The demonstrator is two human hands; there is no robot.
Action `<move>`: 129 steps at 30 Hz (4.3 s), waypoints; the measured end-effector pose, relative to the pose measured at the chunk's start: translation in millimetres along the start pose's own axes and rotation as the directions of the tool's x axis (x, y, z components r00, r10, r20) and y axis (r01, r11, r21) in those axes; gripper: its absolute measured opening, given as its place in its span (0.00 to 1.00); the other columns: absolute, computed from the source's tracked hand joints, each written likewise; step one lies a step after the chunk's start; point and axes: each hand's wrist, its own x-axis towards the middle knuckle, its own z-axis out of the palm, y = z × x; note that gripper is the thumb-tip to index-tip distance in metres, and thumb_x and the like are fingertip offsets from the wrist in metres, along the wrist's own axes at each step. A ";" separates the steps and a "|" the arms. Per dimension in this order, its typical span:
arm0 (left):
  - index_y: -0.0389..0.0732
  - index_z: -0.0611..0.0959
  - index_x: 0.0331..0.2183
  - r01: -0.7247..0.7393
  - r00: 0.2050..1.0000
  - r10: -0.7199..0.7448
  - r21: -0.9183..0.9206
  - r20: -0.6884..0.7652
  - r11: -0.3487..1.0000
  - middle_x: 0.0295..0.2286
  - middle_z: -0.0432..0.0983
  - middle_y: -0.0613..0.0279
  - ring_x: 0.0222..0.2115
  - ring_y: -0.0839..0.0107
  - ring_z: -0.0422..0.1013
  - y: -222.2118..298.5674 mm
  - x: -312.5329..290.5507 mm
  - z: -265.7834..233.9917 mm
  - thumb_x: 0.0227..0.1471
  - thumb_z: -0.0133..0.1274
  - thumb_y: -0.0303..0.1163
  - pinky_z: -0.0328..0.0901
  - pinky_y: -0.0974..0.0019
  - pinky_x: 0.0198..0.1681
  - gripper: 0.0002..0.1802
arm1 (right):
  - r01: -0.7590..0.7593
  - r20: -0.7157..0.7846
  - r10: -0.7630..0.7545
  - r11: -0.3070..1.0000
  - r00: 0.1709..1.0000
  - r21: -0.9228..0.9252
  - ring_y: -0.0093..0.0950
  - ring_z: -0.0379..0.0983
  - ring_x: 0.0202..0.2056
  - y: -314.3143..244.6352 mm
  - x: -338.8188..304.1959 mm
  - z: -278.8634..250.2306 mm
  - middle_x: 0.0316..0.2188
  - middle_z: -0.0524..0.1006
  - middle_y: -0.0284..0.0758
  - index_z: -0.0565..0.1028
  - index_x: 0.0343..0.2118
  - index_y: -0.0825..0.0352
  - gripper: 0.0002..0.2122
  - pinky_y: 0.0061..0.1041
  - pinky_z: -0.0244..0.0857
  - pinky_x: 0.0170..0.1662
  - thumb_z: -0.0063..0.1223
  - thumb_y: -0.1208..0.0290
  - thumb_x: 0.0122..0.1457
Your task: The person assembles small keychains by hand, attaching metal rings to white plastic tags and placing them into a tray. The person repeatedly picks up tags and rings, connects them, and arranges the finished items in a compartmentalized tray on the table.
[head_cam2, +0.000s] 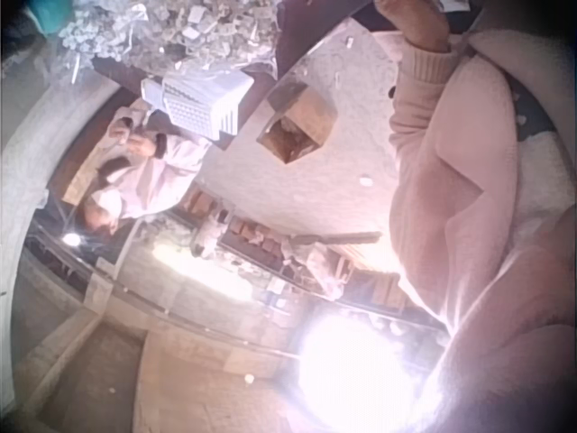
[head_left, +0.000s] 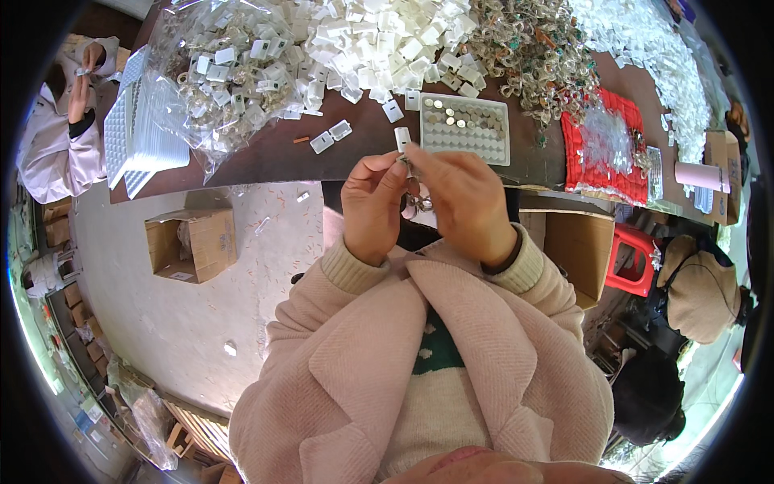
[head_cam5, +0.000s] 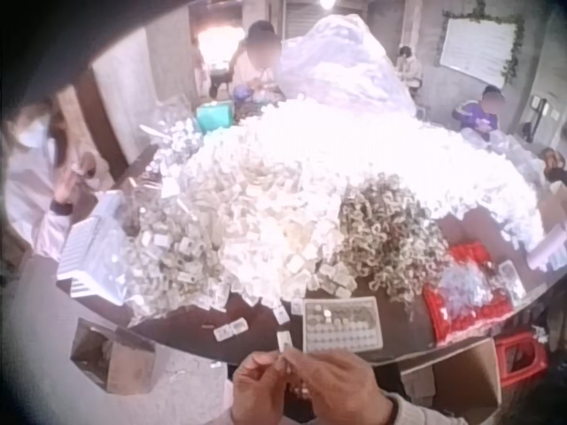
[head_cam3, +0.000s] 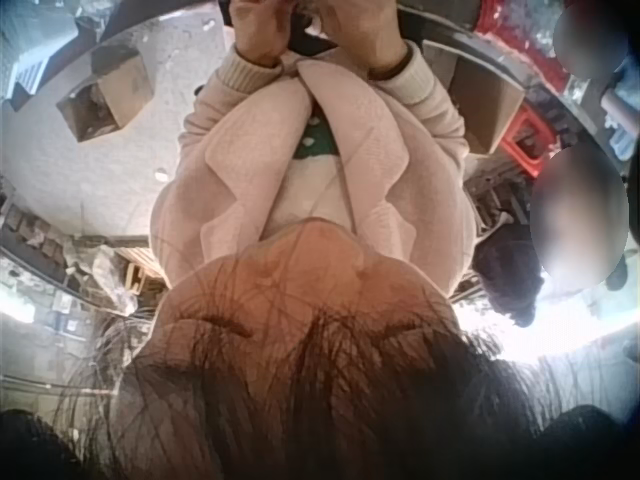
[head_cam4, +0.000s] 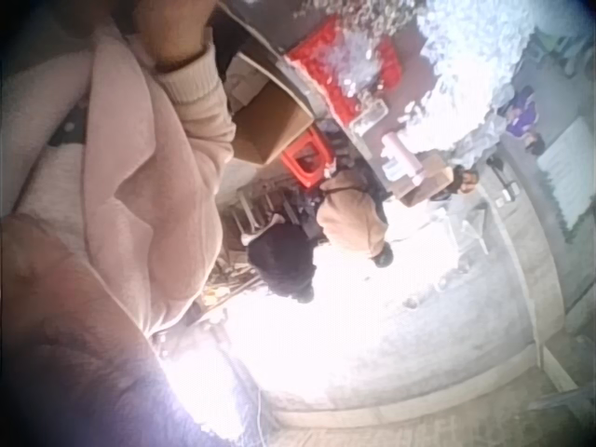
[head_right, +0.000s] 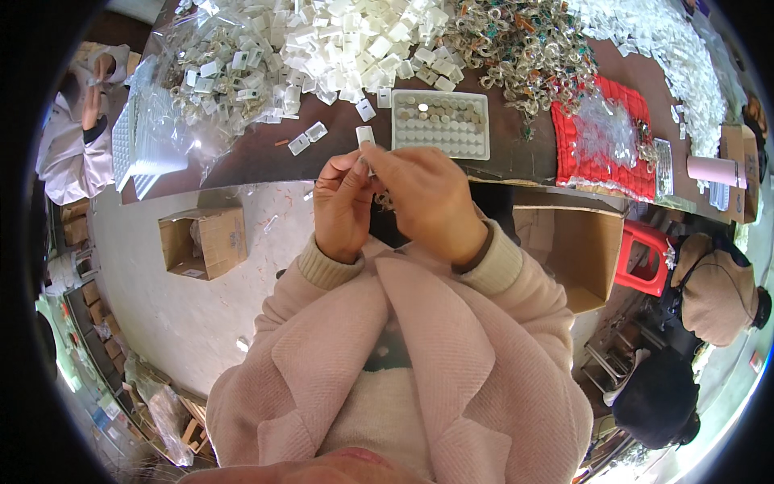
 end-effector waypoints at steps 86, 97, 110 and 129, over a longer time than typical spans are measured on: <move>0.39 0.77 0.42 0.339 0.935 -0.340 0.022 0.100 0.940 0.29 0.69 0.65 0.26 0.77 0.58 -22.2 -9.7 30.0 0.61 0.54 0.36 0.55 0.69 0.34 0.12 | -0.553 -0.415 0.445 0.811 0.794 -0.189 0.39 0.77 0.34 121.2 -84.2 -113.4 0.30 0.80 0.40 0.82 0.35 0.66 0.07 0.32 0.71 0.36 0.62 0.80 0.53; 0.39 0.77 0.44 0.261 0.964 -0.265 0.102 0.026 0.960 0.32 0.71 0.63 0.28 0.75 0.58 -15.4 -11.2 24.9 0.62 0.51 0.34 0.55 0.67 0.35 0.11 | -0.628 -0.359 0.534 0.742 0.765 -0.235 0.40 0.77 0.32 143.9 -66.1 -134.6 0.33 0.80 0.41 0.81 0.35 0.65 0.06 0.34 0.71 0.35 0.61 0.76 0.54; 0.39 0.77 0.44 0.289 0.948 -0.289 0.017 0.134 0.957 0.31 0.71 0.62 0.28 0.76 0.60 -16.1 -8.7 23.3 0.62 0.52 0.34 0.56 0.69 0.35 0.11 | -0.623 -0.358 0.510 0.655 0.782 -0.428 0.40 0.76 0.33 138.7 -71.8 -113.8 0.29 0.78 0.38 0.82 0.31 0.63 0.06 0.36 0.70 0.34 0.64 0.71 0.51; 0.40 0.80 0.45 0.234 0.961 -0.246 0.107 0.127 0.966 0.37 0.79 0.59 0.36 0.71 0.72 -13.0 -18.4 27.5 0.57 0.60 0.30 0.65 0.65 0.43 0.14 | -0.359 0.033 0.374 0.858 0.927 0.367 0.31 0.79 0.34 1.1 -26.1 -46.2 0.34 0.81 0.40 0.75 0.33 0.70 0.03 0.24 0.71 0.39 0.55 0.84 0.57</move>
